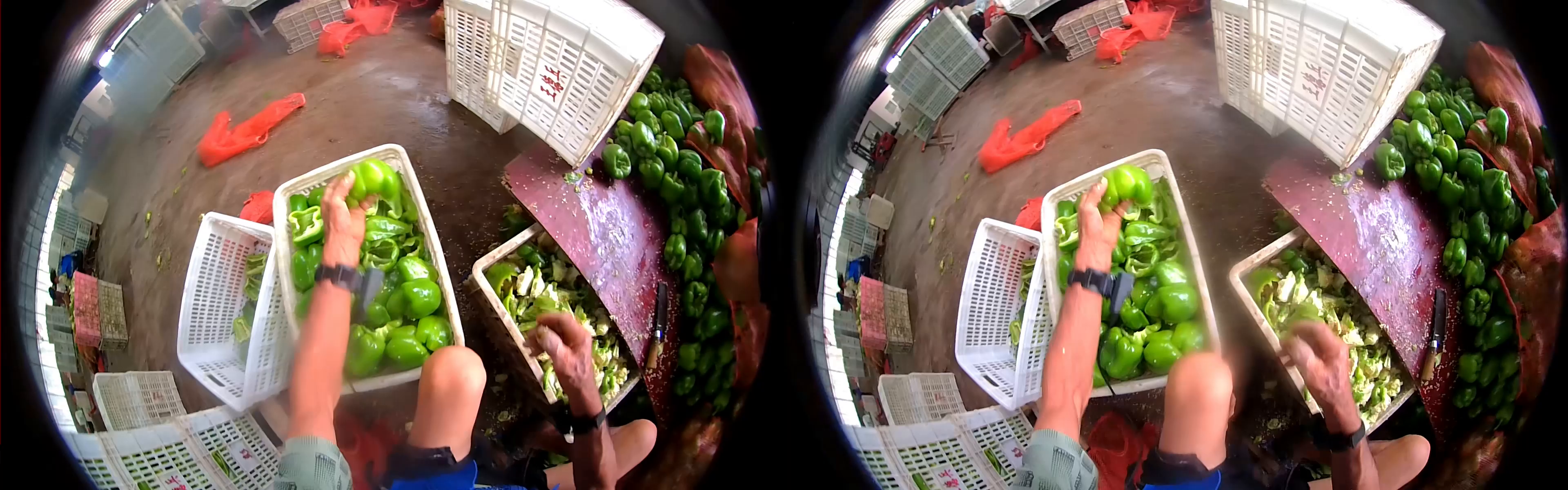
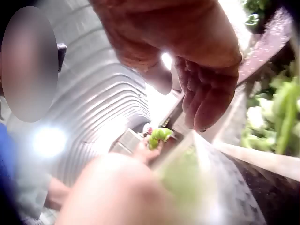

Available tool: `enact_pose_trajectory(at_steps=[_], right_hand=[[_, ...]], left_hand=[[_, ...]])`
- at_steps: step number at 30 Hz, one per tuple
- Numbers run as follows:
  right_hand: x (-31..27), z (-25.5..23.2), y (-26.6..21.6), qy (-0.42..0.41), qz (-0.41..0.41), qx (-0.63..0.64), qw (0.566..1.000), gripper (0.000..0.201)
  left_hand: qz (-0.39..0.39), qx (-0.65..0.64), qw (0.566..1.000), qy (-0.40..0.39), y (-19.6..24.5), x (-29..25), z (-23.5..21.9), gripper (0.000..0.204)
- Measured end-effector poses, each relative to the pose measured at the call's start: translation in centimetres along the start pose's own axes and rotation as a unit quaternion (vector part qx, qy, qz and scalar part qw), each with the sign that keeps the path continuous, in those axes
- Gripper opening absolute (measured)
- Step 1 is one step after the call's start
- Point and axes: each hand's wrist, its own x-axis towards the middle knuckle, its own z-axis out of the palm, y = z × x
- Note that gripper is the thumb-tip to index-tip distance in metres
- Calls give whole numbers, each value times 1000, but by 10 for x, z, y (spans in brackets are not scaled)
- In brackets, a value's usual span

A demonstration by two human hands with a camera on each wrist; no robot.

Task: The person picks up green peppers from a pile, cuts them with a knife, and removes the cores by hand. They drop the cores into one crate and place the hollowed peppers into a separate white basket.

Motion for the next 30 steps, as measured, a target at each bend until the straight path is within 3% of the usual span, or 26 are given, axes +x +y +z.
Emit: enact_pose_trajectory(at_steps=[1, 2, 3, 4, 5, 7, 8, 11, 12, 13, 14, 15, 16, 17, 19, 20, 21, 23, 25, 26, 27, 28, 29, 30], right_hand=[[-10, -5, 11, 16, 44, -11, 999, 30], [-20, -14, 35, 27, 53, 12, 998, 32], [-25, -21, 41, 27, 103, 20, 994, 32], [-32, -27, 47, 37, 113, 35, 992, 33], [-35, -30, 51, 47, 121, 51, 990, 34], [-31, -39, 55, 55, 115, 50, 991, 38], [-36, -43, 54, 58, 112, 49, 991, 42], [-34, -51, 49, 97, 125, 22, 987, 40], [-31, -51, 42, 114, 137, 13, 984, 35], [-29, -57, 49, 111, 143, -14, 983, 30], [-29, -59, 55, 117, 149, -32, 981, 27], [-29, -64, 55, 76, 96, -52, 991, 27], [-34, -72, 64, 64, 106, -57, 991, 28], [-38, -77, 65, 68, 185, -85, 977, 27], [-51, -94, 56, 90, 126, -29, 987, 26], [-58, -112, 46, 127, 110, -62, 984, 25], [-65, -132, 36, 157, 92, -92, 979, 25], [-85, -180, 25, 263, 72, 8, 962, 21], [-101, -243, 22, 356, 61, -102, 927, 18], [-110, -293, 48, 397, 18, -265, 879, 17], [-118, -322, 42, 453, 54, -281, 845, 18], [-129, -371, 75, 520, 12, -327, 789, 20], [-141, -400, 76, 559, 110, -369, 734, 22], [-150, -424, 89, 597, 136, -371, 698, 24]], left_hand=[[40, 54, 997, 25, -8, 21, -4, 32], [116, 342, 932, 40, -21, 40, -18, 39], [185, 597, 779, 50, -32, 55, -29, 47], [172, 795, 577, 69, -37, 55, -33, 53], [169, 797, 576, 67, -39, 57, -37, 53], [353, 761, 543, -27, -49, 65, -38, 49], [347, 734, 577, -93, -58, 74, -46, 42], [292, 749, 583, -117, -79, 79, -55, 37], [321, 757, 558, -113, -79, 87, -59, 32], [268, 802, 517, -131, -78, 98, -66, 31], [217, 891, 377, -131, -79, 111, -70, 31], [253, 864, 408, -154, -80, 122, -86, 31], [218, 853, 455, -133, -82, 118, -81, 31], [194, 834, 499, -133, -84, 125, -91, 34], [150, 836, 510, -138, -94, 168, -138, 44], [153, 803, 550, -171, -91, 169, -144, 43], [153, 812, 527, -201, -87, 161, -137, 46], [263, 804, 466, -258, -88, 166, -155, 49], [156, 859, 442, -205, -62, 126, -103, 53], [193, 813, 506, -214, -50, 109, -93, 52], [227, 761, 567, -221, -40, 92, -81, 51], [169, 707, 651, -218, -28, 59, -49, 50], [106, 646, 726, -212, -14, 19, -15, 48], [109, 648, 723, -213, -1, -13, 11, 48]])
